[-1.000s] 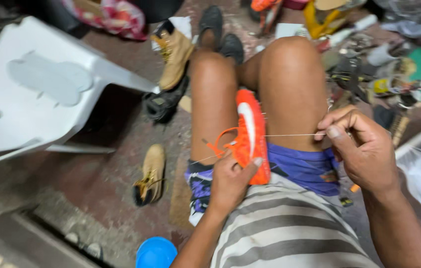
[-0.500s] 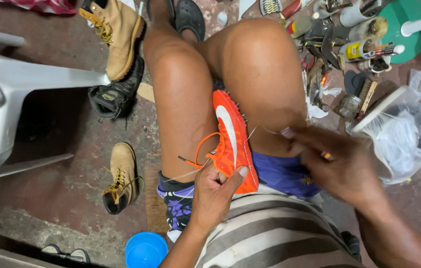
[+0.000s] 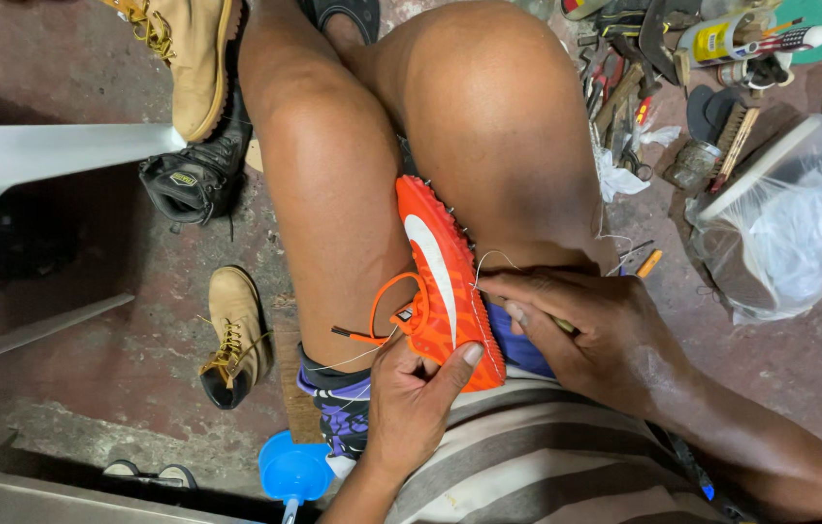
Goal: The person stitches the sole onto an orange athletic shoe by hand using a needle and thread, pulling the thread through several points along the side of the shoe.
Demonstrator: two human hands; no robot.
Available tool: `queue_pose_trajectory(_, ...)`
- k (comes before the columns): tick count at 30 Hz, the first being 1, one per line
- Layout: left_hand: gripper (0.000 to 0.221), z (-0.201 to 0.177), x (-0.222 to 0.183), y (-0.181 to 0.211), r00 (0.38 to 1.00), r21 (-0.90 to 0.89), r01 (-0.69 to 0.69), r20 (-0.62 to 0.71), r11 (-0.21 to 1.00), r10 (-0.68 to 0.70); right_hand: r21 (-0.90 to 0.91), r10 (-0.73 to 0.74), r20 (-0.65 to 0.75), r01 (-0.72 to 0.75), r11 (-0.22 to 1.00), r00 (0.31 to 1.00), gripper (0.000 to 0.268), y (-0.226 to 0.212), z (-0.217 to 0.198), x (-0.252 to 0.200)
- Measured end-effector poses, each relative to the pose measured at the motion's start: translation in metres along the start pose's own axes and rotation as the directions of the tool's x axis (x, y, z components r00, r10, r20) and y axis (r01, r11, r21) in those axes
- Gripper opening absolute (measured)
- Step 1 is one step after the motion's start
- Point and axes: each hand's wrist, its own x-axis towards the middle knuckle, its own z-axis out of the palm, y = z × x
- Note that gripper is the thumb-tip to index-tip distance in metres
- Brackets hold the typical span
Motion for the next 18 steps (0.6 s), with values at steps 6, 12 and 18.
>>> queue_pose_trajectory(6,0.016,0.002,-0.001,-0.001,0.998,0.053,-0.057,-0.027,0.997,0.058,0.000,0.037,0.031,-0.037,0.999,0.999,0.029,0.000,-0.002,0.003)
queue_pose_trajectory(12,0.022,0.005,-0.003,0.001,0.976,0.232,-0.178,-0.083,0.956,0.202,-0.010,-0.076,0.074,0.077,0.997,0.994,0.036,-0.004,-0.013,0.005)
queue_pose_trajectory(18,0.016,0.004,-0.001,0.004,0.962,0.275,-0.230,-0.083,0.934,0.261,-0.029,-0.058,0.128,0.063,0.998,0.990,0.039,-0.013,-0.018,0.013)
